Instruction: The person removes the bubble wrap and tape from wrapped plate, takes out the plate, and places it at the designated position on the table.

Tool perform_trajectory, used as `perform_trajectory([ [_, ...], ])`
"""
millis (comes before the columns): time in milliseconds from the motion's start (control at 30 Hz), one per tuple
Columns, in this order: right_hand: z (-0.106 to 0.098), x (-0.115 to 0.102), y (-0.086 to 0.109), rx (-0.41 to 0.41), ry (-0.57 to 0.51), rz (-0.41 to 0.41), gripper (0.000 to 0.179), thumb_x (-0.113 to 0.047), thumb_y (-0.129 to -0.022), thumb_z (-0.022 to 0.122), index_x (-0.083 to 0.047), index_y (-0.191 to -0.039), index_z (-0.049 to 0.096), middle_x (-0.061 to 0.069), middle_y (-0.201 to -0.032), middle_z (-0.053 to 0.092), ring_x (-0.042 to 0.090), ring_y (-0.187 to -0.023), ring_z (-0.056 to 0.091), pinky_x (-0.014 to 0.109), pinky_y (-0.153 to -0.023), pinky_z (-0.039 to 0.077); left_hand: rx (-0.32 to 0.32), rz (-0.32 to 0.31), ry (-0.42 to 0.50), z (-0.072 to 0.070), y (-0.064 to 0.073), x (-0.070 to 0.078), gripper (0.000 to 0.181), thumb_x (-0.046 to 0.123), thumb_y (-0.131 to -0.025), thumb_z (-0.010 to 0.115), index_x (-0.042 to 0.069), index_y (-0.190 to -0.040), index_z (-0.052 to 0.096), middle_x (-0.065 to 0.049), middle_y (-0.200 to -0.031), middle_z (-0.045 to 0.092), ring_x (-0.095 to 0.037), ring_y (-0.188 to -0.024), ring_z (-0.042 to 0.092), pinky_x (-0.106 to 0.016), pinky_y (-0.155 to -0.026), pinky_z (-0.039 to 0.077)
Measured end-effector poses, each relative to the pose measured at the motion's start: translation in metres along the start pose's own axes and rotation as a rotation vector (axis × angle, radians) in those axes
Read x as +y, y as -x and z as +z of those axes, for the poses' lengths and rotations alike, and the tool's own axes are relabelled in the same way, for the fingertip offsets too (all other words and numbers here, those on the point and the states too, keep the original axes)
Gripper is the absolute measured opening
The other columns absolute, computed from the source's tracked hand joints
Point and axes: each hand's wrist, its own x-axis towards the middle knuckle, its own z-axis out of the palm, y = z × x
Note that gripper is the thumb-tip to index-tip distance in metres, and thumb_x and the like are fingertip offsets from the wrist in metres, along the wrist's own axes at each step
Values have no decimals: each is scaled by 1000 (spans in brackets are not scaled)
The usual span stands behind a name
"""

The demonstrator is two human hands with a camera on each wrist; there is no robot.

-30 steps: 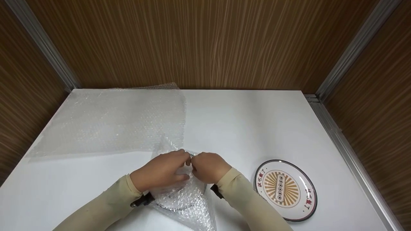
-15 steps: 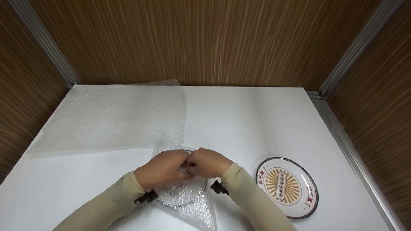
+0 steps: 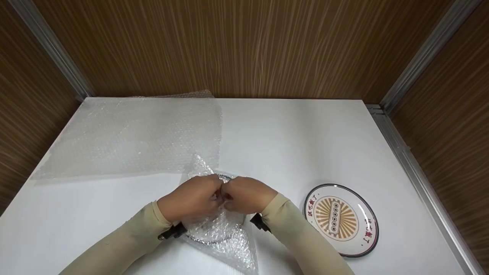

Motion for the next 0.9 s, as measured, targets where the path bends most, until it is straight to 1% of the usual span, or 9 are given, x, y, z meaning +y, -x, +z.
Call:
perform_trajectory([
  [100,0,-6,2,-16,0,-2,24,2,-84,70,-8,-105,76,-6,-85,69,8,-80,62,27,-75,54,-6,16,-16,-2,1,1,16,16,-96,68,13,-80,65,4,-78,57,-12,-68,55,-26,-63,50],
  [200,0,-10,4,-13,18,-8,25,-1,-85,71,-7,-109,78,-1,-99,77,14,-91,71,32,-84,58,-7,38,-60,-2,2,1,16,16,-95,71,13,-80,67,5,-76,57,-12,-67,55,-27,-64,50],
  [333,1,-13,6,-2,84,-25,20,-5,-87,71,-9,-105,80,0,-103,78,19,-97,73,36,-88,58,-18,38,-119,-3,3,3,9,8,-89,72,13,-82,68,4,-79,59,-13,-69,56,-29,-66,50],
  [400,2,-15,6,-10,121,-42,15,-6,-87,71,-10,-97,81,-1,-99,78,18,-93,73,34,-85,58,-30,29,-128,-4,4,4,12,4,-84,72,14,-82,67,4,-79,58,-12,-70,55,-30,-68,50],
  [467,4,-17,6,-24,139,-65,12,-5,-86,71,-11,-90,81,-2,-96,77,16,-90,72,32,-83,57,-33,29,-129,-3,5,5,13,6,-84,73,15,-78,65,5,-77,57,-12,-68,53,-31,-69,50],
  [567,7,-20,5,-27,161,-67,8,-6,-83,74,-13,-83,77,-4,-87,74,12,-77,67,30,-73,56,-7,55,-126,-2,6,5,21,23,-90,77,14,-75,64,5,-74,57,-12,-67,53,-32,-70,51],
  [667,9,-23,4,-4,187,-51,9,-7,-79,77,-15,-80,73,-7,-77,68,9,-66,59,30,-65,53,39,100,-152,0,8,3,34,43,-92,76,12,-80,68,3,-74,61,-14,-68,57,-35,-72,53],
  [767,11,-25,3,28,232,-51,9,-8,-77,79,-15,-79,73,-7,-72,66,10,-61,56,30,-61,52,57,116,-172,-1,9,3,35,46,-91,77,12,-85,70,2,-76,63,-15,-69,59,-35,-71,53],
  [900,16,-27,4,67,267,-64,10,-12,-76,81,-16,-77,72,-7,-68,63,9,-59,53,29,-59,51,19,103,-144,-4,9,6,35,44,-91,78,11,-83,67,2,-75,60,-13,-67,55,-32,-64,51],
])
